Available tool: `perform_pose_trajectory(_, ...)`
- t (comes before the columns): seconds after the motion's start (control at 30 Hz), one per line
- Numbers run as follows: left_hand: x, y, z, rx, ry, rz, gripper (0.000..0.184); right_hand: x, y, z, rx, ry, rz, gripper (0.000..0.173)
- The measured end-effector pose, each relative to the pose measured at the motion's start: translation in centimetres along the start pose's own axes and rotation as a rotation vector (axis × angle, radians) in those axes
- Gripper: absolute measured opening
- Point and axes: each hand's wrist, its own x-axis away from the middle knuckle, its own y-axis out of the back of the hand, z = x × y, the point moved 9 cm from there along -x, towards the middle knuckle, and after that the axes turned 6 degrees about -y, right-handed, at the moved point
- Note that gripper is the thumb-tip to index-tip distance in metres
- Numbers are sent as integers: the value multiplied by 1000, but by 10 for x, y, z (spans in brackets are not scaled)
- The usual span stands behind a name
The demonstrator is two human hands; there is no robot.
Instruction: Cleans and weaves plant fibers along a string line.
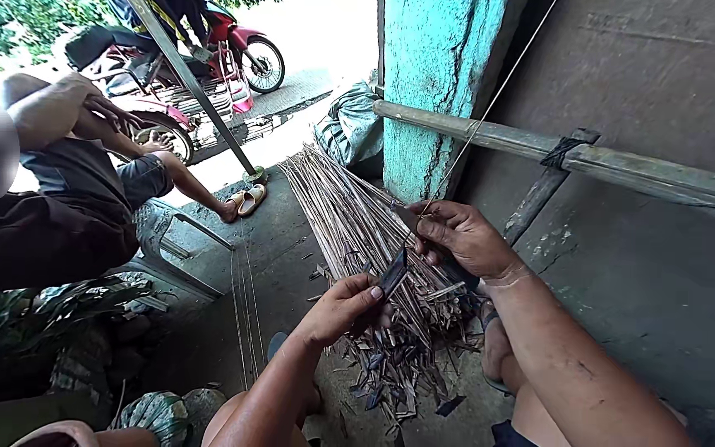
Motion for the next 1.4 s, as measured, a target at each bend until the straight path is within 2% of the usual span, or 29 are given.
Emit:
perform_pose_trajectory(0.1, 0, 2, -6, 68, -79, -33, 14, 3, -6, 6, -11, 20, 80, 27)
perform_pose_trajectory(0.17, 0, 7, -15, 94, -128, -111, 12, 4, -11, -3, -26, -33, 124, 16)
perform_pose_trajectory(0.3, 1, 15, -25, 124, -192, -228, 11, 13, -45, -31, 32, -184, 351, 19)
perform_pose_trajectory(0.47, 4, 1, -25, 206, -178, -154, 8, 17, -68, -44, -11, -226, 485, 20)
perform_pose_trajectory(0.63, 9, -8, -26, 341, -128, -91, 12, 12, -61, -41, 24, -169, 493, 19)
perform_pose_trajectory(0.77, 10, -9, -28, 367, -102, -92, 15, 7, -46, -38, 16, -125, 383, 14)
perform_pose_trajectory(0.9, 9, -1, -32, 215, -162, -186, 15, 6, -49, -39, -27, -154, 364, 17)
perform_pose_trajectory(1.0, 8, 7, -30, 48, -134, -272, 15, 4, -58, -43, -104, -154, 314, 16)
perform_pose_trajectory(1.13, 6, 4, -20, 125, -76, -184, 25, -2, -43, -38, -105, -132, 152, 12)
perform_pose_trajectory(1.2, 5, 3, -22, 153, -116, -168, 24, -3, -41, -35, -87, -160, 186, 14)
perform_pose_trajectory(1.4, 5, -7, -23, 313, -110, -134, 19, 12, -65, -43, -64, -234, 476, 20)
